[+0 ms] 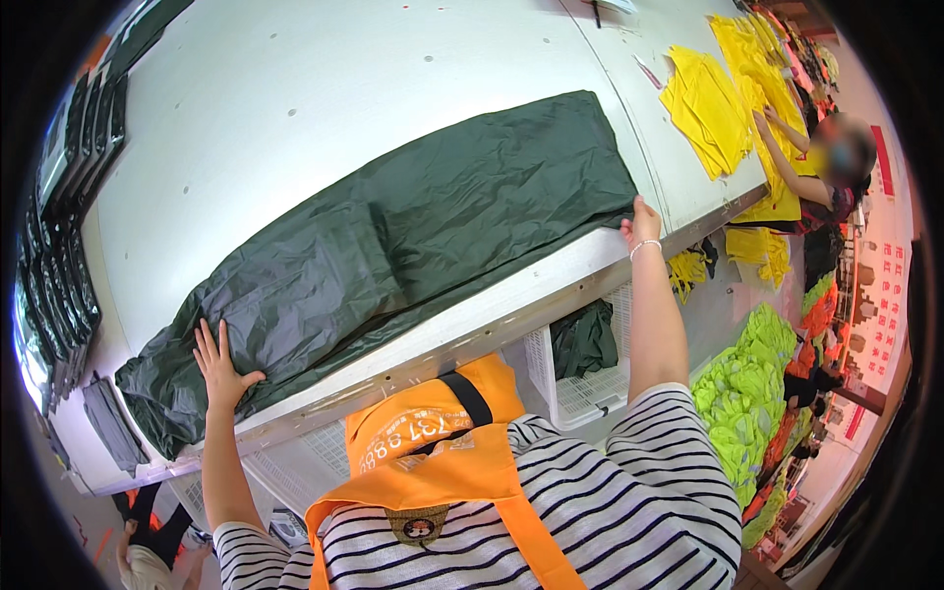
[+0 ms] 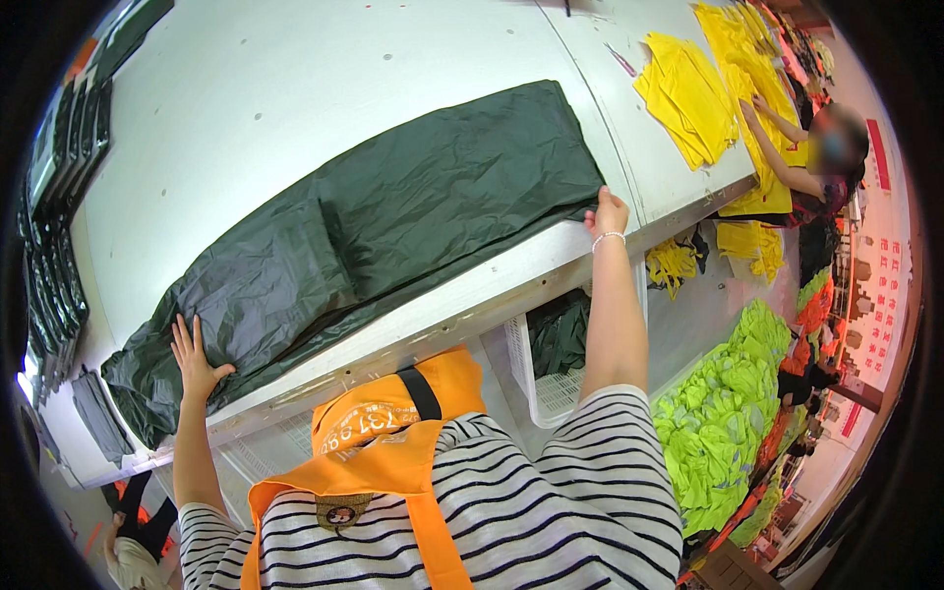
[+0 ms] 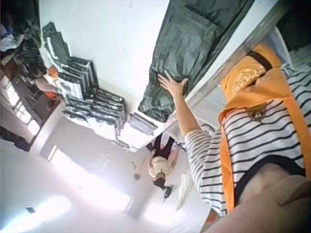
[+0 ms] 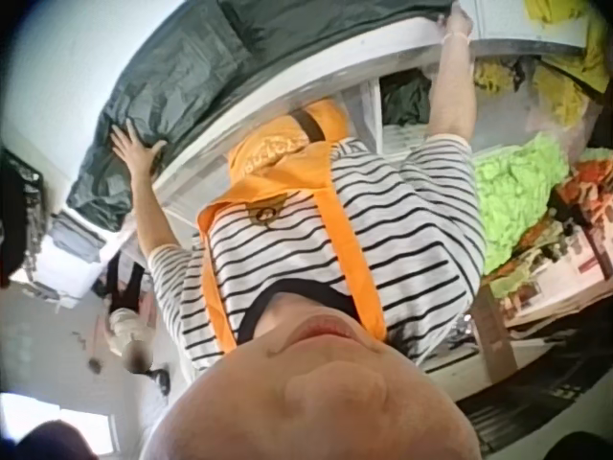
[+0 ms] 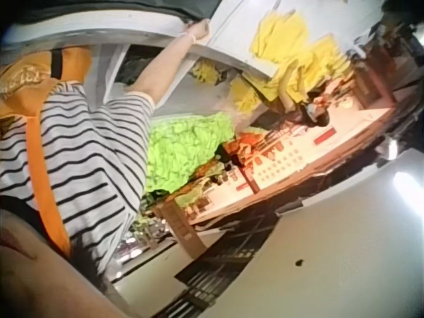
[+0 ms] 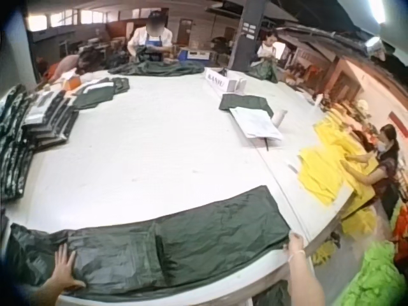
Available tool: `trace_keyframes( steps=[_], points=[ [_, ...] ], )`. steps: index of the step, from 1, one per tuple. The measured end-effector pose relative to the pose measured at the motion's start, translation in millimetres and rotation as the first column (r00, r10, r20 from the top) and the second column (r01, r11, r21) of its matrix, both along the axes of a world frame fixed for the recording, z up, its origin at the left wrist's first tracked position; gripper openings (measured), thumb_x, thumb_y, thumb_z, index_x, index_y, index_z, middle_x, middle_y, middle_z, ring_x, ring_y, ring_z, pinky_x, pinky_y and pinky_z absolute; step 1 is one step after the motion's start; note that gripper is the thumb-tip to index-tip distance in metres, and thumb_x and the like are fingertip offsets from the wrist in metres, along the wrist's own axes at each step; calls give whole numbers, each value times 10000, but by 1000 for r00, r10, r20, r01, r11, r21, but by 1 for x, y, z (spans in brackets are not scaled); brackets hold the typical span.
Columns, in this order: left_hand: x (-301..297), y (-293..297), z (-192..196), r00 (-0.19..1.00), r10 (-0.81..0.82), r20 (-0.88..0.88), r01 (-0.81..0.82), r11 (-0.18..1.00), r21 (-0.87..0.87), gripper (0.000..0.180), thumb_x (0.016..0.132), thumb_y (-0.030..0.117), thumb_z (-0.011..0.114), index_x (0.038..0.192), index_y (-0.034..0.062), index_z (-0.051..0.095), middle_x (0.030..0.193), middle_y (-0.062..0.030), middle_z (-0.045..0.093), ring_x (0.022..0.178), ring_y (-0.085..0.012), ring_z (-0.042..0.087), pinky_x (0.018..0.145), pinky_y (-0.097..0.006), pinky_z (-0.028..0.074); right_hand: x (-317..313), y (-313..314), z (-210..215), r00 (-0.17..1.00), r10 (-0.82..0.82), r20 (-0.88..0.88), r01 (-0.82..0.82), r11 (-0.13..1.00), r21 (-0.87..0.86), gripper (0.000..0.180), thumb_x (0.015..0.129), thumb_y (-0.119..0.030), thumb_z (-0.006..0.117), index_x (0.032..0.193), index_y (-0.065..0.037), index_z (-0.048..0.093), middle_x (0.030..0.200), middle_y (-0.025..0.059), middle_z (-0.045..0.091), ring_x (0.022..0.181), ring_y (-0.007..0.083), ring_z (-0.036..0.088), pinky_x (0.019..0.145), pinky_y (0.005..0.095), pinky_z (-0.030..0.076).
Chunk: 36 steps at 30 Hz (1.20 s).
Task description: The person unfolds a dark green jacket on a white table, smooths the fabric, zips the front, and folds the garment into a compact rectangle. The folded jacket is placed into a clear plastic bag and set aside on the table.
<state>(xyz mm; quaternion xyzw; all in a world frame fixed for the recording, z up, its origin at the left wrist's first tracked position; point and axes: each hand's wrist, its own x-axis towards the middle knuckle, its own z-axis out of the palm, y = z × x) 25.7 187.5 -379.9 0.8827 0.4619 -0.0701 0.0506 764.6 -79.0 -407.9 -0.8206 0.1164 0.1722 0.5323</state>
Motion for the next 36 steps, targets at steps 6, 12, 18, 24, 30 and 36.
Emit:
trace_keyframes(
  steps=[6, 12, 18, 24, 30, 36],
  points=[
    [-1, 1, -6, 999, 4, -36, -4, 1000, 2, 1354, 386, 740, 661, 1489, 125, 173, 1545, -181, 79, 1405, -413, 102, 1091, -587, 167, 23, 3, 31, 975, 179, -134, -180, 984, 2, 656, 890, -622, 459, 891, 21, 586, 713, 91, 581, 624, 168, 590, 540, 269, 484],
    [-1, -4, -1, 998, 13, -54, -14, 1000, -3, 1362, 384, 727, 675, 1488, 114, 165, 1545, -181, 77, 1407, -412, 97, 1092, -588, 168, 45, 29, 72, 850, 226, 476, -272, 962, 28, 579, 897, -480, 574, 543, -33, 471, 552, -24, 393, 551, 119, 326, 516, 316, 303],
    [3, 4, -4, 999, -11, -41, 11, 1000, -16, 1362, 385, 741, 663, 1484, 105, 171, 1544, -182, 79, 1406, -417, 91, 1094, -584, 159, 63, 10, 10, 876, 41, 481, -30, 999, -30, 328, 947, -287, 518, 969, 38, 562, 950, 150, 596, 831, 255, 569, 737, 354, 454],
    [3, -1, 1, 998, 13, -63, -15, 999, -31, 1346, 398, 712, 694, 1477, 90, 184, 1539, -198, 83, 1399, -429, 102, 1093, -577, 162, -56, 91, 73, -13, 884, 467, -363, 431, -826, 467, 892, -370, 554, 1292, -136, 497, 1392, 164, 417, 1318, 369, 328, 1077, 537, 234],
    [5, 4, 11, 1000, 5, 27, -3, 998, -63, 1264, 435, 654, 762, 1460, 107, 263, 1537, -195, 106, 1400, -416, 119, 1099, -569, 134, -40, 61, 8, 210, 885, 416, -205, 456, -866, 601, 827, -354, 627, 1344, -113, 440, 1411, 158, 388, 1319, 361, 318, 1032, 604, 221],
    [43, 2, 56, 988, 124, 87, -118, 990, -75, 861, 721, 589, 670, 1418, 177, 379, 1506, -175, 242, 1392, -398, 176, 1091, -582, 157, -178, 2, 46, 695, 604, -389, -674, 736, -61, 529, 901, -508, 550, 820, 5, 648, 699, 101, 664, 596, 159, 623, 538, 259, 482]
  ],
)
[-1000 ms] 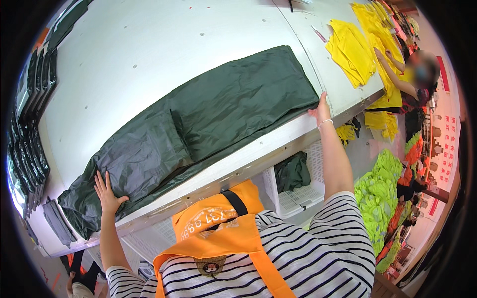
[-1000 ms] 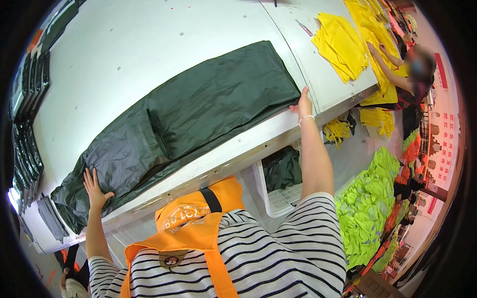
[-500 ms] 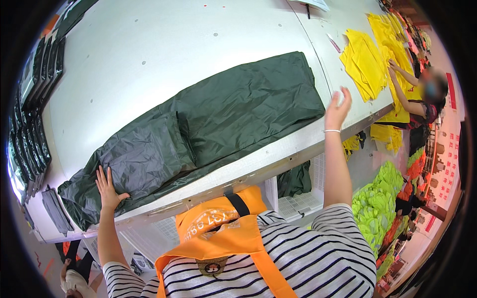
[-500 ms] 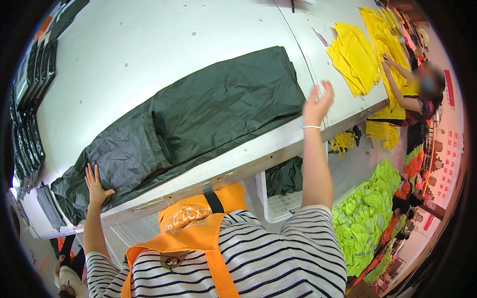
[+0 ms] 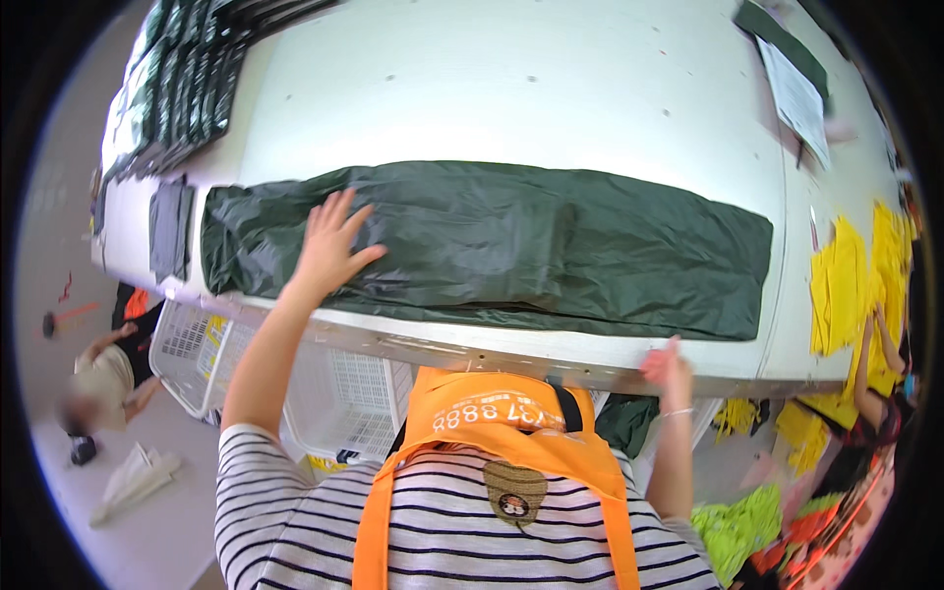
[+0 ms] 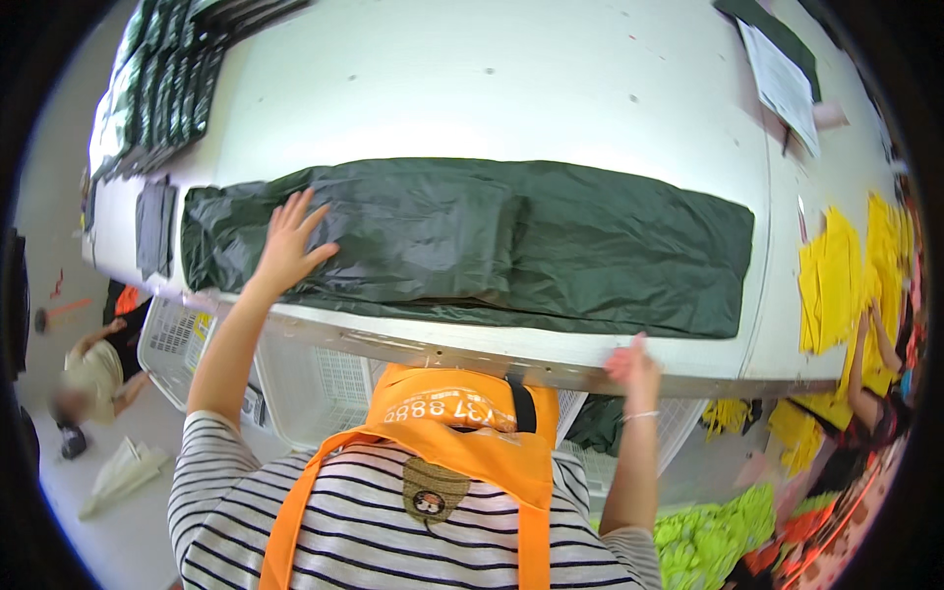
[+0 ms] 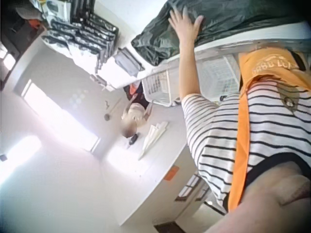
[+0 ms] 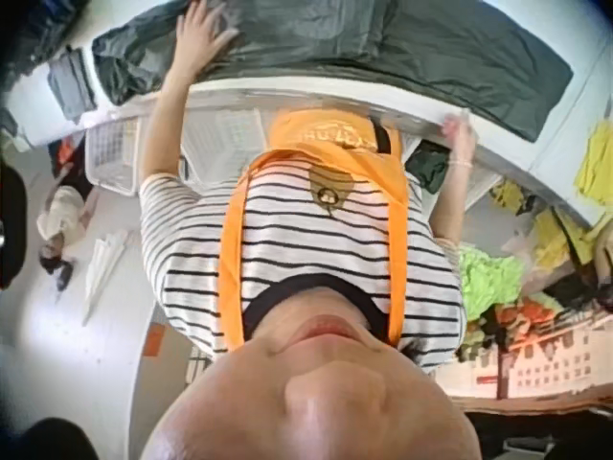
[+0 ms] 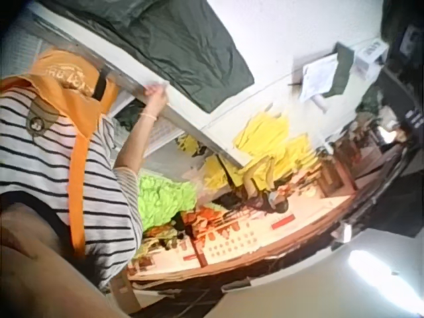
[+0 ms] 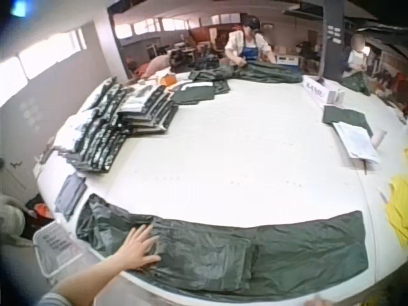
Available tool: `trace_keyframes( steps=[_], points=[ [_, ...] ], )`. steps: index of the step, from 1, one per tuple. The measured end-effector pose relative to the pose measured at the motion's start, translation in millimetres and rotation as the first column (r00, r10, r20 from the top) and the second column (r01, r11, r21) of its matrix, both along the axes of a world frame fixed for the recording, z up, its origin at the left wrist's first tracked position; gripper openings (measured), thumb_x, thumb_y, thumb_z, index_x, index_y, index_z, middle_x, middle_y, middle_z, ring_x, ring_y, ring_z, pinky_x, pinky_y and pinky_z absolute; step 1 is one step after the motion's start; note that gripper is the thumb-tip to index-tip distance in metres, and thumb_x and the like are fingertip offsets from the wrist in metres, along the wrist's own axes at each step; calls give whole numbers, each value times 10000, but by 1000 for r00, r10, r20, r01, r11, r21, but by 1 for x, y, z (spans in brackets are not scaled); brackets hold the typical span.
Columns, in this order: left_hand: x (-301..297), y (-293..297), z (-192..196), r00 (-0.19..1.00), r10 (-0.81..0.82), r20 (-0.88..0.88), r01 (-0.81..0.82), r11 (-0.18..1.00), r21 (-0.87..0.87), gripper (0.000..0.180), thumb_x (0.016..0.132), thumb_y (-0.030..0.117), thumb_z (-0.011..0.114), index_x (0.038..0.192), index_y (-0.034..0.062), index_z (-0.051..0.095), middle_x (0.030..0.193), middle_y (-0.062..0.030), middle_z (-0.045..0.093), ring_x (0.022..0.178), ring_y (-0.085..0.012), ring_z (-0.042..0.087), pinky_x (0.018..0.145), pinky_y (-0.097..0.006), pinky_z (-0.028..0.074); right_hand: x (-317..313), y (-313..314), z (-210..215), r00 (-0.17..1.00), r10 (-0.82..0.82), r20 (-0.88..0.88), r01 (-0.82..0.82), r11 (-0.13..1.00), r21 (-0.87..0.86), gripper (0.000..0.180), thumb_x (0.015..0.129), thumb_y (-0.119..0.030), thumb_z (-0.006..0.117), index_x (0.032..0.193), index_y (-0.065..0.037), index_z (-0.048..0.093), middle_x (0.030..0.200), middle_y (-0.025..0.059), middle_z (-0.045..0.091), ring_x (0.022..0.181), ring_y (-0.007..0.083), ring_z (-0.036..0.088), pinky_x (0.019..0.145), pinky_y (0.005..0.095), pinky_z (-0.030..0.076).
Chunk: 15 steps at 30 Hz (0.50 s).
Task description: The person unfolds a dark green jacket on a white table, smooths the fabric, zips the front, and folds the garment into a compact rectangle. The folded jacket is placed into a clear plastic bag and set aside on the table.
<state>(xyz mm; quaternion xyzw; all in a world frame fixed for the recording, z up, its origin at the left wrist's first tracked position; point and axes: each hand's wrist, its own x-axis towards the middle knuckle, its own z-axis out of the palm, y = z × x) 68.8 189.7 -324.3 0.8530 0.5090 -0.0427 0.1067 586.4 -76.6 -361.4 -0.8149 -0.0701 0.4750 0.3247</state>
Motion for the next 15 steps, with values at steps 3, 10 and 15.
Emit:
trace_keyframes(
  steps=[3, 10, 15],
  points=[
    [72, -19, -4, 985, 61, 162, -74, 994, 75, 766, 800, 529, 620, 1435, 200, 346, 1528, -150, 193, 1405, -383, 150, 1100, -581, 124, -50, 3, -35, 934, -354, -42, 347, 878, 331, 564, 851, -478, 642, 1086, 28, 555, 1027, 157, 629, 875, 183, 638, 723, 308, 527],
    [116, -38, -71, 965, 132, 226, -167, 975, 145, 827, 786, 678, 520, 1450, 229, 317, 1540, -146, 152, 1412, -393, 92, 1093, -606, 79, -12, 89, -26, 726, -561, -398, 678, 488, 549, 527, 823, -324, 678, 1220, -9, 533, 1231, 92, 574, 1072, 272, 561, 931, 410, 455],
    [115, -33, -70, 918, 146, 368, -203, 972, 120, 836, 787, 601, 587, 1457, 202, 287, 1539, -141, 149, 1412, -378, 105, 1083, -626, 85, -39, 156, 71, 780, -624, -38, 375, 419, 827, 320, 839, -125, 630, 1043, 119, 591, 1093, 145, 623, 899, 247, 617, 807, 372, 523]
  ],
)
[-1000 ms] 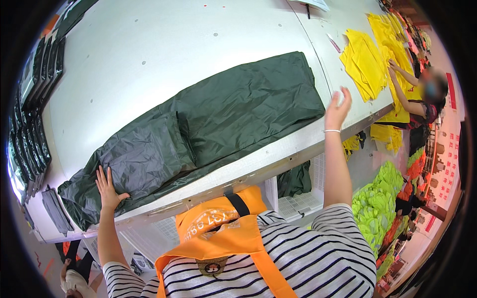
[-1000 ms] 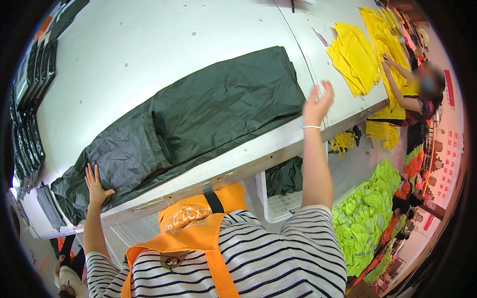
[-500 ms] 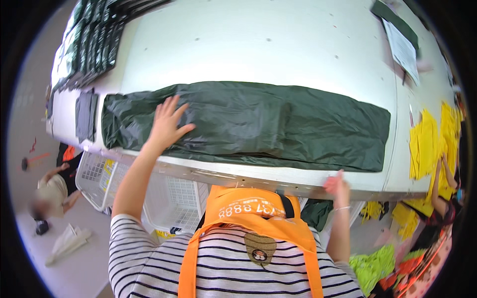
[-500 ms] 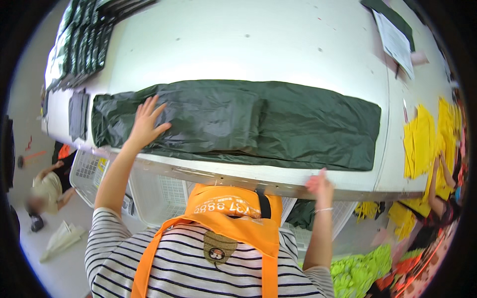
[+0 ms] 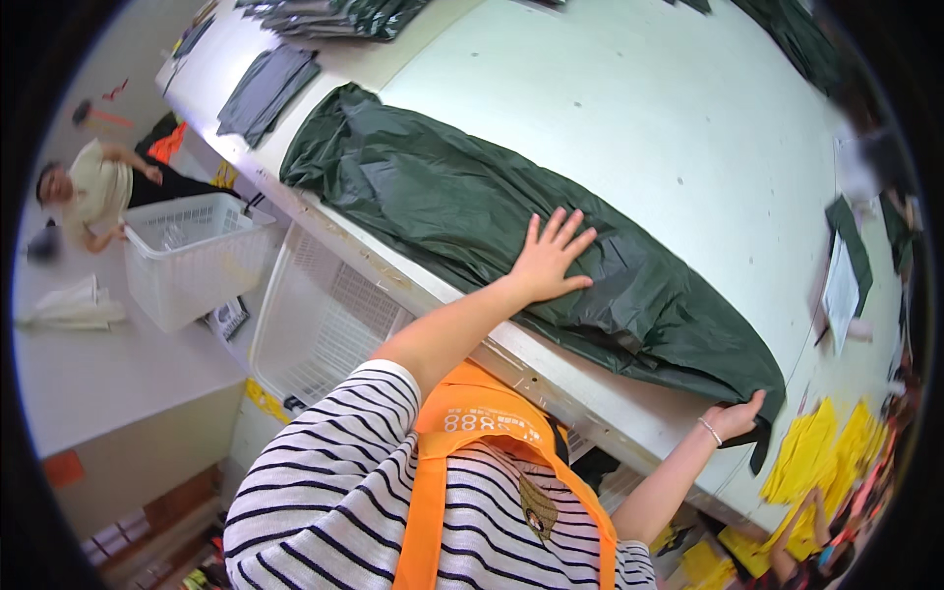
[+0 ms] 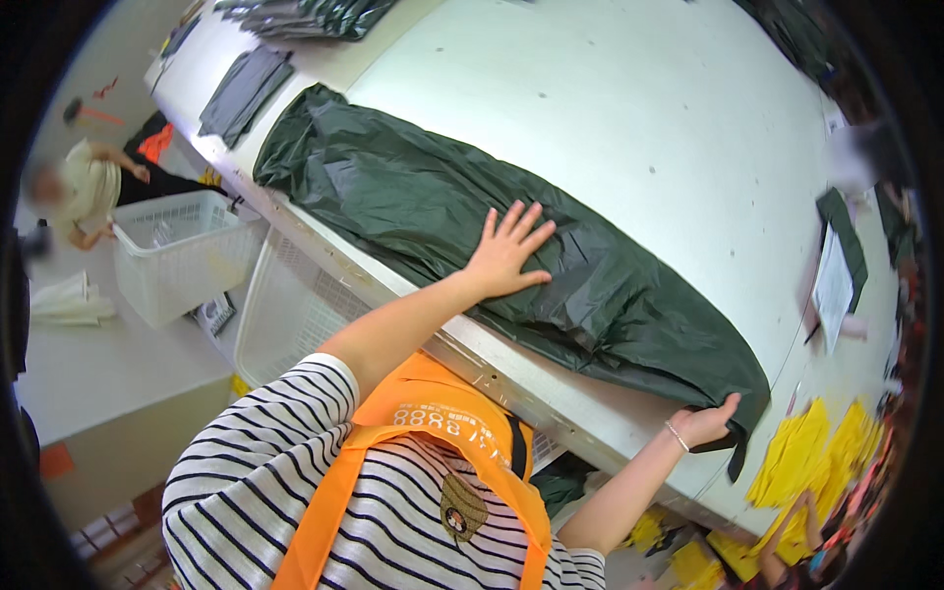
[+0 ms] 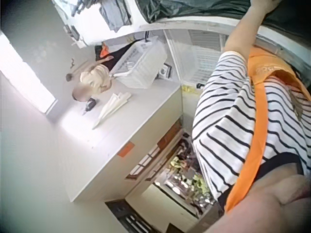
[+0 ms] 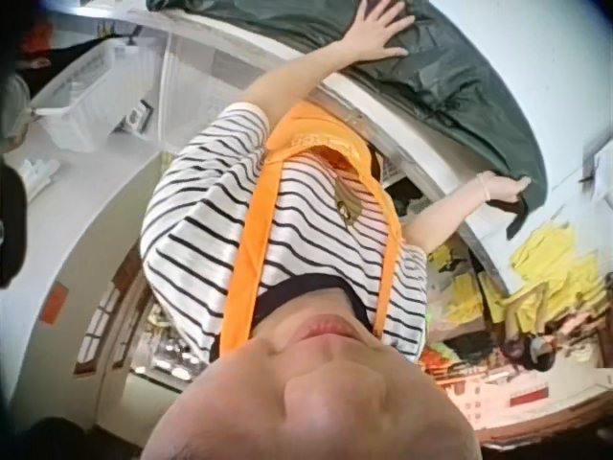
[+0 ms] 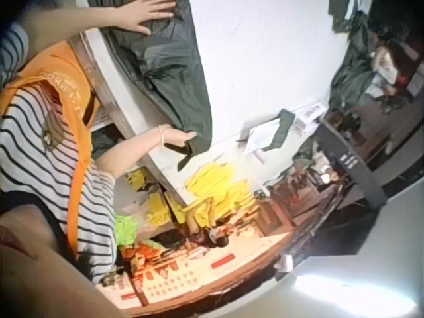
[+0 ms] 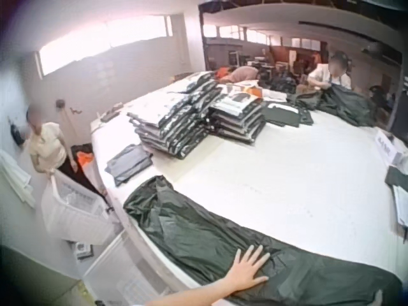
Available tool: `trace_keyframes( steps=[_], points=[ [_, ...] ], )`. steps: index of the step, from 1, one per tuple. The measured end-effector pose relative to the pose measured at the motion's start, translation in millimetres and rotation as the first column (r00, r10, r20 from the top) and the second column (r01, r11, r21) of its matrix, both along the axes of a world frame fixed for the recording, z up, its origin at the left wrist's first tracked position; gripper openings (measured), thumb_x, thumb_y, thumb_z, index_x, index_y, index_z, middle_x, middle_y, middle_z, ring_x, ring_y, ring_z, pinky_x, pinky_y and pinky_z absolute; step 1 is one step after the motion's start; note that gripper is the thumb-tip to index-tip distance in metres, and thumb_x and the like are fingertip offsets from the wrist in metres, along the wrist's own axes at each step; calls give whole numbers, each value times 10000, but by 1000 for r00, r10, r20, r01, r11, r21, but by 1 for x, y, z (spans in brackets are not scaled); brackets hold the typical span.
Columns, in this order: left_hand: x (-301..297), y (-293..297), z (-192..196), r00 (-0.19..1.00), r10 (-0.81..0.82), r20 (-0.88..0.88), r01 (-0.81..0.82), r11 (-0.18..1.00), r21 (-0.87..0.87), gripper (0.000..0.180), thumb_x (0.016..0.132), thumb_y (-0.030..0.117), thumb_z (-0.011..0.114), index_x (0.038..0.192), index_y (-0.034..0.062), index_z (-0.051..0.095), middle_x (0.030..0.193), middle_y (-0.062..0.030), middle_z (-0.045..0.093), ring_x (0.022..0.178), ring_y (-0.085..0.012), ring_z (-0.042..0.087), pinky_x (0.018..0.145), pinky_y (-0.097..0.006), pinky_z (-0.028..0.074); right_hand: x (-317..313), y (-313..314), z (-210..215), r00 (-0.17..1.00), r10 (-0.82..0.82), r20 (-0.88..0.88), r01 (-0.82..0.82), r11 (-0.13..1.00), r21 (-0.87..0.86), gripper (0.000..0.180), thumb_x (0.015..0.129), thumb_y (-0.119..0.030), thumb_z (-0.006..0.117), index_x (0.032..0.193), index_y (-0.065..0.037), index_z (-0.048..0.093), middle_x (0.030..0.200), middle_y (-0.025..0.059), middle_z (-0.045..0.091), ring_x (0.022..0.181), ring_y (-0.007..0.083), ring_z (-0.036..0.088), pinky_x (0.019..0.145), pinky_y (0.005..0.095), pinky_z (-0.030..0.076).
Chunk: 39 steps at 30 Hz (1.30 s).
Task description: The person unfolds a dark green jacket on a white table, smooths the fabric, zips the front, and folds the garment into a compact rectangle. The folded jacket is placed into a clear plastic bag and set aside on the table.
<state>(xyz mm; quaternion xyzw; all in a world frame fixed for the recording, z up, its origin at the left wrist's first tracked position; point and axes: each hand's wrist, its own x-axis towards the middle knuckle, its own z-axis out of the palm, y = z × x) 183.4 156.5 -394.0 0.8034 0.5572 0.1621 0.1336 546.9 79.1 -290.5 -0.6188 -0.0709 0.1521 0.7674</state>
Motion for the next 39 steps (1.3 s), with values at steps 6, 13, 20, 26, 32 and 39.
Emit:
trace_keyframes(
  steps=[6, 13, 20, 26, 32, 39],
  points=[
    [-17, -11, -10, 932, -53, 358, 40, 998, 43, 523, 935, 227, 468, 1431, 137, 328, 1501, -99, 275, 1401, -299, 201, 1117, -539, 140, -262, 86, 130, 571, 435, 696, -560, 826, -57, 251, 877, -142, 653, 959, 93, 615, 1030, 143, 651, 867, 211, 651, 691, 320, 534],
    [-6, -6, -81, 213, 133, 968, 688, 683, -245, 415, 908, 120, 553, 1302, 46, 443, 1331, -63, 466, 1225, -217, 439, 1036, -361, 329, -526, 99, 32, -693, 690, 209, -297, -9, -955, 704, 820, -389, 621, 1346, 18, 392, 997, 217, 595, 856, 339, 631, 735, 430, 518],
    [-24, -17, -77, 410, 221, 885, 425, 812, -400, 347, 892, 122, 549, 1225, 41, 496, 1240, -74, 518, 1168, -227, 485, 995, -353, 372, -445, 150, -3, -433, 575, 694, -756, 188, -627, 279, 856, -42, 568, 1133, -27, 603, 1122, 156, 608, 1040, 314, 580, 896, 355, 467],
    [-7, -23, -59, 673, 134, 728, 312, 841, -442, 295, 878, 124, 546, 1159, 36, 542, 1162, -83, 562, 1119, -235, 525, 959, -346, 408, -262, 215, -76, -150, 945, 291, -598, 148, -788, 341, 954, -304, 508, 993, 15, 623, 946, 128, 640, 889, 216, 576, 813, 323, 455],
    [17, -47, -23, 978, -19, 209, 89, 940, -330, 252, 865, 126, 543, 1094, 31, 587, 1085, -92, 607, 1070, -244, 565, 923, -340, 444, -226, 200, -66, -223, 866, 448, -344, 360, -867, 432, 919, -347, 555, 654, -9, 516, 542, 173, 491, 461, 289, 421, 490, 376, 370],
    [-133, -106, 56, 814, -272, 513, 159, 954, 255, 263, 776, 125, 601, 1022, 36, 626, 1042, -145, 620, 1031, -305, 577, 870, -386, 471, -185, 188, -53, -340, 732, 590, -287, 517, -806, 164, 901, -186, 570, 869, -29, 600, 924, 132, 602, 875, 313, 558, 730, 411, 449]
  ],
)
